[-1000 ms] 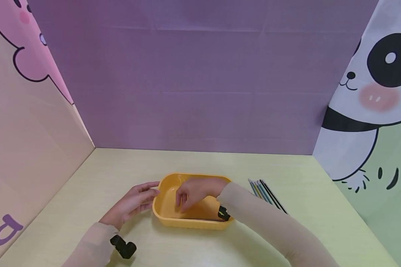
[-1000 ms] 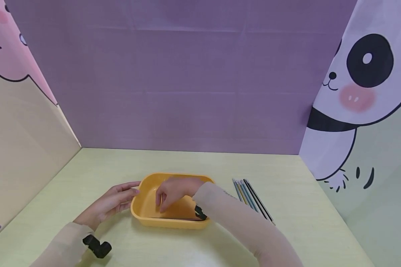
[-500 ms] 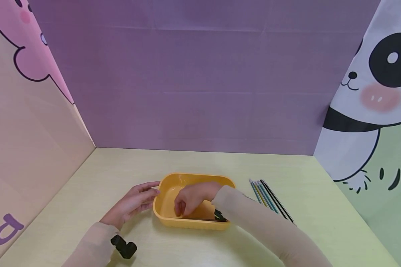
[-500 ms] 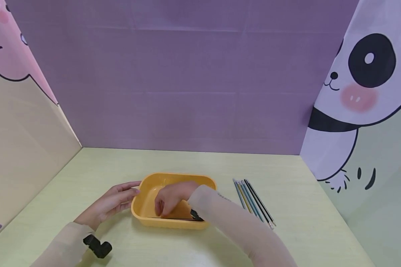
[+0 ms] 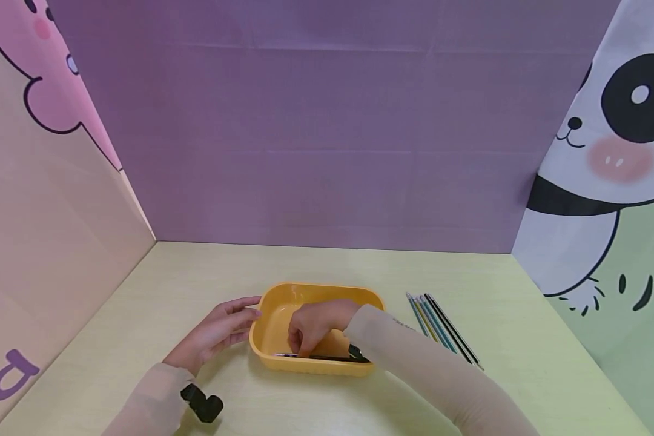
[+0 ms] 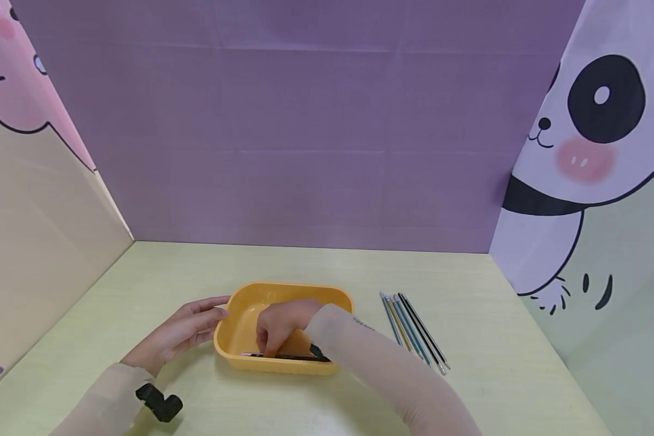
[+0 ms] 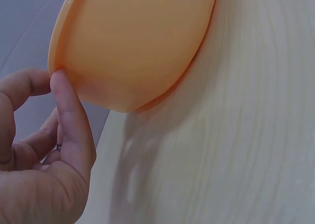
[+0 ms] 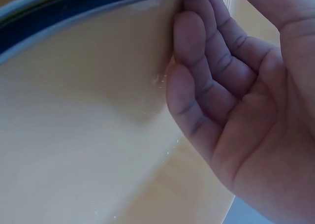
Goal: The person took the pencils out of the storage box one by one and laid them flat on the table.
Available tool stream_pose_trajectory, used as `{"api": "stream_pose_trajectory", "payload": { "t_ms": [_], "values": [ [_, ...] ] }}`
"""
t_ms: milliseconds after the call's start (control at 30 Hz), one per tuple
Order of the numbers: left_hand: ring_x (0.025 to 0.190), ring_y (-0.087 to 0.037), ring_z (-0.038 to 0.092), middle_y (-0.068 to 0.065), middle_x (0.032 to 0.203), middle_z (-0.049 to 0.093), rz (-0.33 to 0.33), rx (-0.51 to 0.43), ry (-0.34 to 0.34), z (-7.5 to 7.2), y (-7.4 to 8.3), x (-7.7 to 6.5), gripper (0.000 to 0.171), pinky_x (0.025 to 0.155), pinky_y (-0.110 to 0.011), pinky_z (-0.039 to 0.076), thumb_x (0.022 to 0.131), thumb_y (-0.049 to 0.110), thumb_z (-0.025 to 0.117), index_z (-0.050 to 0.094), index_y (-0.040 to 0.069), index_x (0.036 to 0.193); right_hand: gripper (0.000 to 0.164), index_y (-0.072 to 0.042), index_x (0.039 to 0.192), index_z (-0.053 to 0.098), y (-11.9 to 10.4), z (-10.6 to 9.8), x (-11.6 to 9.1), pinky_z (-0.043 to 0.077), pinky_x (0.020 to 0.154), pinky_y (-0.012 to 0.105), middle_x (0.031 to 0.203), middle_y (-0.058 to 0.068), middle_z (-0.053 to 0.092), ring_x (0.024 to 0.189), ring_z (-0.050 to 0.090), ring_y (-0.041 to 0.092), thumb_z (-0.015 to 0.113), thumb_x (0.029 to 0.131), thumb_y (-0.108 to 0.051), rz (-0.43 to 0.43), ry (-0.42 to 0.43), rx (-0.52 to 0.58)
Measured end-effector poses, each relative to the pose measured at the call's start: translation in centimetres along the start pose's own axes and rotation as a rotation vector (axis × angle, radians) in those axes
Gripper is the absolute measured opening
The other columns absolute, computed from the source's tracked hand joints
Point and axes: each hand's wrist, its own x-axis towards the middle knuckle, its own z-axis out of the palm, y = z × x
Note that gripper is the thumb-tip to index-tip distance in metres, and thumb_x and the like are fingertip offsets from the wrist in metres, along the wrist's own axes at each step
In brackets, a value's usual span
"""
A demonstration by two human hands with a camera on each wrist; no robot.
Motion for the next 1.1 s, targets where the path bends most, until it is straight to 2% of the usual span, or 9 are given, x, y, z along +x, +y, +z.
{"api": "stream_pose_trajectory", "payload": {
  "t_ms": [167,333,533,633,833,933,1100],
  "values": [
    [0.097,-0.019,0.066,-0.011,0.116,0.066,-0.016,0.006,0.018,0.0,0.0,0.1,0.060,0.084,-0.029,0.057,0.100,0.019,0.063,0.039,-0.005,0.149,0.008,-0.018,0.081,0.075,0.0,0.0,0.0,0.046,0.063,0.020,0.073,-0.008,0.063,0.070,0.054,0.007,0.076,0.088,-0.018,0.001,-0.013,-0.006],
    [0.096,-0.019,0.066,-0.010,0.115,0.065,-0.022,0.008,0.019,-0.1,-0.1,0.1,0.061,0.084,-0.029,0.057,0.099,0.019,0.063,0.039,-0.005,0.149,0.009,-0.018,0.079,0.075,0.2,-0.1,0.0,0.046,0.062,0.019,0.072,-0.008,0.062,0.069,0.054,0.007,0.076,0.088,-0.017,-0.023,-0.009,0.010],
    [0.095,-0.019,0.066,-0.010,0.112,0.066,-0.019,0.007,0.017,-0.2,-0.1,0.2,0.061,0.084,-0.029,0.057,0.099,0.019,0.063,0.038,-0.005,0.149,0.003,-0.017,0.087,0.076,0.5,-0.5,0.0,0.047,0.065,0.017,0.076,-0.011,0.064,0.071,0.055,0.005,0.077,0.088,-0.019,-0.053,0.030,0.006],
    [0.097,-0.019,0.066,-0.010,0.114,0.065,-0.017,0.009,0.013,-0.2,-0.1,0.3,0.062,0.084,-0.029,0.057,0.099,0.019,0.063,0.038,-0.005,0.149,0.006,-0.016,0.091,0.076,0.5,-0.7,-0.1,0.047,0.066,0.017,0.079,-0.012,0.065,0.072,0.054,0.004,0.078,0.088,-0.021,-0.061,0.045,0.005],
    [0.097,-0.020,0.067,-0.011,0.114,0.065,-0.011,0.004,0.004,-0.2,-0.2,0.3,0.061,0.084,-0.030,0.057,0.100,0.019,0.062,0.037,-0.005,0.150,0.010,-0.016,0.086,0.073,1.0,-1.4,-0.3,0.046,0.064,0.018,0.076,-0.012,0.065,0.069,0.054,0.004,0.080,0.087,-0.023,-0.074,0.088,0.059],
    [0.098,-0.020,0.066,-0.012,0.116,0.064,-0.012,0.008,0.008,-0.2,-0.2,0.3,0.061,0.085,-0.030,0.057,0.100,0.020,0.063,0.037,-0.005,0.150,0.010,-0.017,0.086,0.072,1.2,-1.9,-0.7,0.048,0.064,0.018,0.076,-0.009,0.067,0.069,0.058,0.007,0.080,0.087,-0.023,-0.080,0.125,0.071],
    [0.098,-0.018,0.066,-0.012,0.120,0.063,-0.011,0.015,0.004,-0.2,-0.2,0.2,0.061,0.085,-0.030,0.057,0.100,0.020,0.062,0.038,-0.005,0.150,0.009,-0.017,0.087,0.073,1.3,-2.6,-1.5,0.052,0.066,0.021,0.080,-0.001,0.072,0.075,0.067,0.020,0.078,0.089,-0.025,-0.084,0.174,0.101]
  ]
}}
